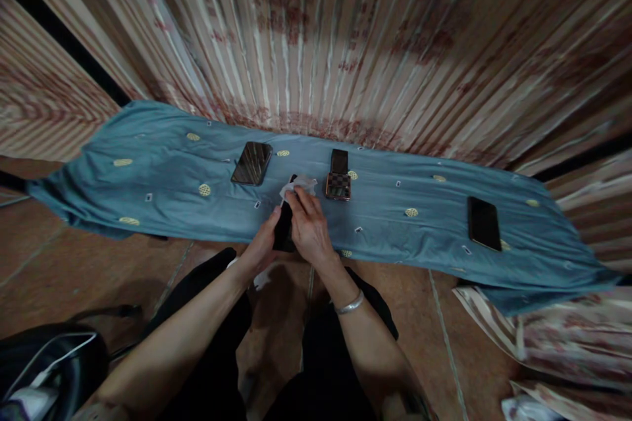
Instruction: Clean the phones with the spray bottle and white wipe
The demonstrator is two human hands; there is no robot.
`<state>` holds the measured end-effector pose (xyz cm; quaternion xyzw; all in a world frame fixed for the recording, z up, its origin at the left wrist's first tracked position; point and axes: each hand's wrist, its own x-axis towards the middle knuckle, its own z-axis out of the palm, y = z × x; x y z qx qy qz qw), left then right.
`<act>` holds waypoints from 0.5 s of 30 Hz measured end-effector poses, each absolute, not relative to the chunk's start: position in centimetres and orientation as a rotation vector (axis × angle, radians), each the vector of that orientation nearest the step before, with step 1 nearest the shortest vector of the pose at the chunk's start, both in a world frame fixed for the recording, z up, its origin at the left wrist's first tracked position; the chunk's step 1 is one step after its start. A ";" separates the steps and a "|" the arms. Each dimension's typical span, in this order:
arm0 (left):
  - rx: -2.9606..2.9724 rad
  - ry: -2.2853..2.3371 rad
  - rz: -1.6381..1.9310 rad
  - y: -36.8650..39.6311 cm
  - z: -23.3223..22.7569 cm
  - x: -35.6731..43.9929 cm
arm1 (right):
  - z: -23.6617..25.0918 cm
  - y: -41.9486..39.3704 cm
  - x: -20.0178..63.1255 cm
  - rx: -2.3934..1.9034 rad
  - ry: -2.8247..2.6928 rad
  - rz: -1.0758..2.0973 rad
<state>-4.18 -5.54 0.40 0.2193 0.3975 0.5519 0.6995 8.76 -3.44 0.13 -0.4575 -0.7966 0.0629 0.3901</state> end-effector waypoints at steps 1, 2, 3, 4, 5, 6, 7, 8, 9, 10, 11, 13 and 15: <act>0.495 0.879 1.260 -5.4 0.3 -4.2 | 0.1 -3.6 8.6 -1.151 -2.030 0.160; 0.503 0.875 1.286 -5.3 0.2 -4.2 | 0.1 -3.8 8.5 -1.137 -2.034 0.162; 0.510 0.876 1.303 -5.2 0.0 -4.2 | 0.1 -3.9 8.4 -1.124 -2.032 0.163; 0.518 0.883 1.312 -5.1 -0.2 -4.2 | 0.1 -3.9 8.3 -1.117 -2.025 0.163; 0.528 0.895 1.313 -5.0 -0.4 -4.2 | 0.0 -3.8 8.3 -1.116 -2.014 0.163; 0.538 0.912 1.308 -5.0 -0.6 -4.1 | 0.0 -3.8 8.3 -1.122 -2.001 0.164; 0.547 0.931 1.299 -5.0 -0.8 -4.1 | 0.0 -3.7 8.4 -1.133 -1.989 0.165; 0.553 0.950 1.291 -5.0 -1.0 -4.1 | 0.1 -3.6 8.3 -1.145 -1.980 0.168; 0.558 0.966 1.286 -5.0 -1.1 -4.2 | 0.1 -3.6 8.3 -1.154 -1.977 0.172; 0.562 0.975 1.284 -5.0 -1.2 -4.2 | 0.1 -3.6 8.3 -1.156 -1.979 0.172; 0.563 0.981 1.286 -5.1 -1.2 -4.4 | 0.2 -3.6 8.1 -1.153 -1.987 0.170; 0.555 0.975 1.293 -5.3 -1.1 -4.7 | 0.3 -3.8 7.8 -1.143 -2.010 0.165; 0.548 0.958 1.296 -5.5 -1.0 -5.1 | 0.4 -4.0 7.5 -1.137 -2.036 0.170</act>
